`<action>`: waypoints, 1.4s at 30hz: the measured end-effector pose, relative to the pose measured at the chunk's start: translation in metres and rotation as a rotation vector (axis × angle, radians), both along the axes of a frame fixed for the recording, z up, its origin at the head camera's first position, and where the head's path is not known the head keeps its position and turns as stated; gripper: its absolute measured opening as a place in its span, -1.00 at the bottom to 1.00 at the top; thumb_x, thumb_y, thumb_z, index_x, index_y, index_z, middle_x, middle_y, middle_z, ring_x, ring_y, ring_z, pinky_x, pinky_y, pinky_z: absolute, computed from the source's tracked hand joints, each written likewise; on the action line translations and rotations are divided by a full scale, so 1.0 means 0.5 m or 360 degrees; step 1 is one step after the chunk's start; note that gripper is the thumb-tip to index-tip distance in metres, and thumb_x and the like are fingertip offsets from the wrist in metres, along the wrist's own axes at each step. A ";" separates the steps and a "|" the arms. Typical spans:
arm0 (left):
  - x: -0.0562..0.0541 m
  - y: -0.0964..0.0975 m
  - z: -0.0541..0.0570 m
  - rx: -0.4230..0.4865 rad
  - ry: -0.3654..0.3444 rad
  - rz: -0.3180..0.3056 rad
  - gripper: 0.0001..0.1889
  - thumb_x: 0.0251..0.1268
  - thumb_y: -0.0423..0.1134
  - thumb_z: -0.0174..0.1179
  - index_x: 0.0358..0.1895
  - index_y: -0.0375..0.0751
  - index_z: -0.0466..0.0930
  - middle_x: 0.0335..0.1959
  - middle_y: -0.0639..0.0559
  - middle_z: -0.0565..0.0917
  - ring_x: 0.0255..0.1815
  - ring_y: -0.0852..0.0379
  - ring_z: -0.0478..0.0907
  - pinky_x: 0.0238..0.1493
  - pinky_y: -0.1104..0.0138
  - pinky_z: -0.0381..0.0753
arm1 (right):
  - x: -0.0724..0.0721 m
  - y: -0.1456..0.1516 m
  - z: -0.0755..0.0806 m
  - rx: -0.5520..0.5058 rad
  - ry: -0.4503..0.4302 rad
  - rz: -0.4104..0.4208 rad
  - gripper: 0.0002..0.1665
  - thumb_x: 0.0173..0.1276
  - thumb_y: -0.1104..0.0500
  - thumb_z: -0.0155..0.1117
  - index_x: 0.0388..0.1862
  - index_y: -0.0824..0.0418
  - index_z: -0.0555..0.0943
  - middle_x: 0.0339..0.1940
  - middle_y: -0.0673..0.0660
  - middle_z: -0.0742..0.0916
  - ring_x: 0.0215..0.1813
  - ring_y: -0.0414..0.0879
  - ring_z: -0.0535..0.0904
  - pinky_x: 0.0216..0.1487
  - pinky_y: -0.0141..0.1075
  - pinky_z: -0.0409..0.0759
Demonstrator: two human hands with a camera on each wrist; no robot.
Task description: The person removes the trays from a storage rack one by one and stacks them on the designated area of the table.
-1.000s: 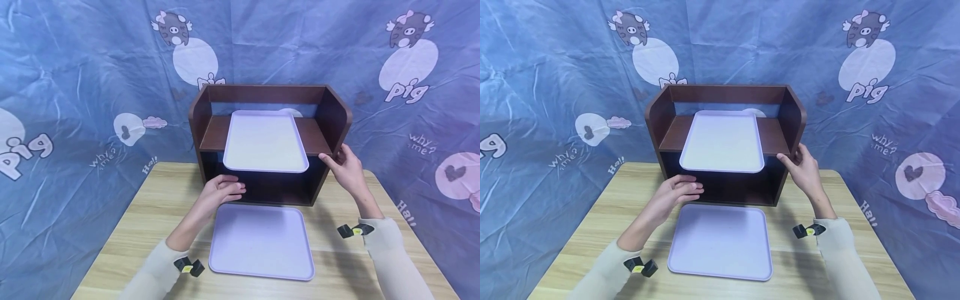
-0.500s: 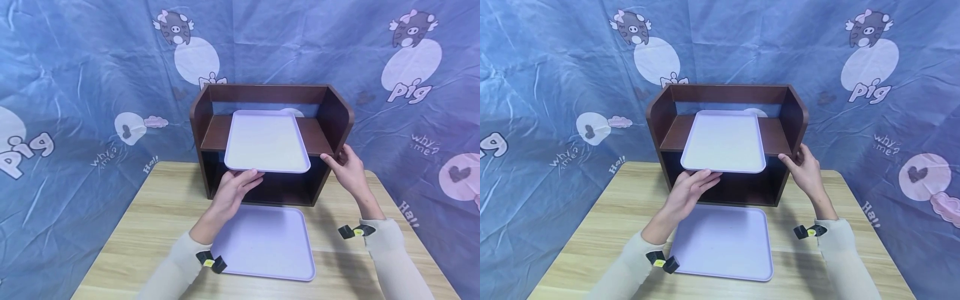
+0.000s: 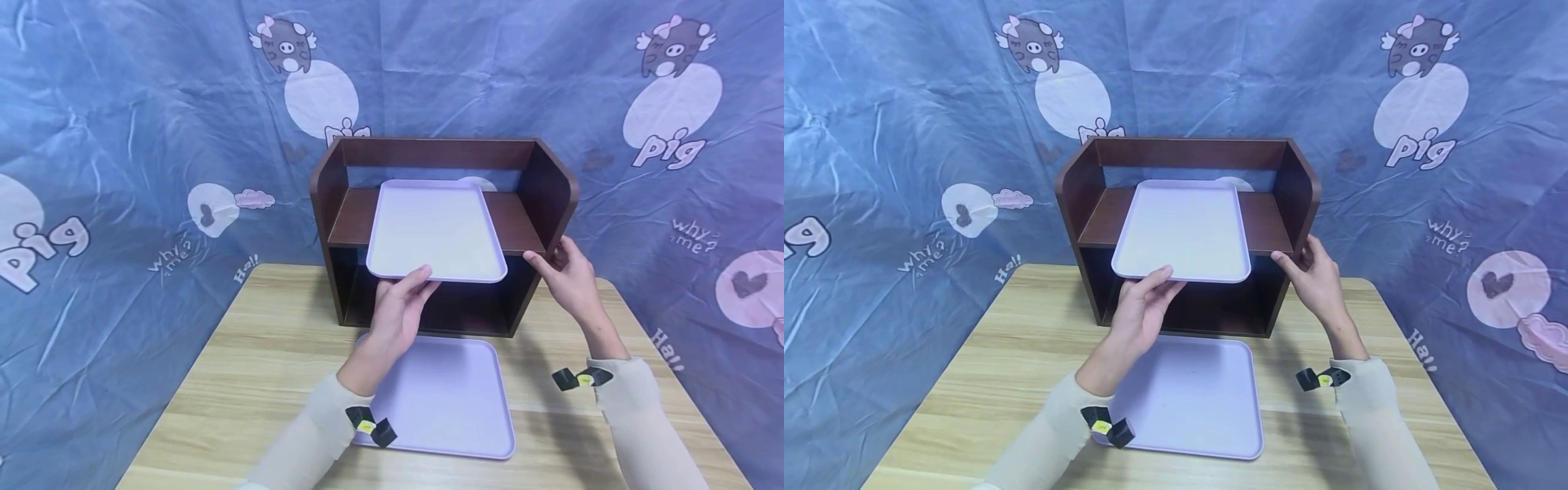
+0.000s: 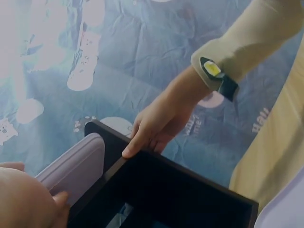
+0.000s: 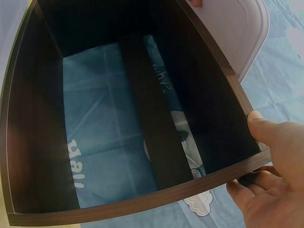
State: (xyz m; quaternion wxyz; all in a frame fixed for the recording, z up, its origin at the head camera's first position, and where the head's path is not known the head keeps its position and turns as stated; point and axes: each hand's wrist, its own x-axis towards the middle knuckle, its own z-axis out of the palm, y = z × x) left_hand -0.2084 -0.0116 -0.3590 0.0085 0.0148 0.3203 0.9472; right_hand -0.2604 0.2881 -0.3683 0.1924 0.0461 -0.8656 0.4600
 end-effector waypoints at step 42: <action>0.035 -0.006 0.009 0.0075 0.0010 0.0352 -0.67 0.40 -0.54 0.19 0.18 -0.41 0.48 -0.12 -0.10 0.72 -0.05 0.05 0.80 0.31 0.01 0.74 | 0.000 -0.002 0.001 0.0006 0.0002 -0.0003 -0.21 0.50 -0.06 0.43 0.52 0.30 0.40 0.36 0.43 0.68 0.12 -0.63 0.53 0.06 -0.81 0.49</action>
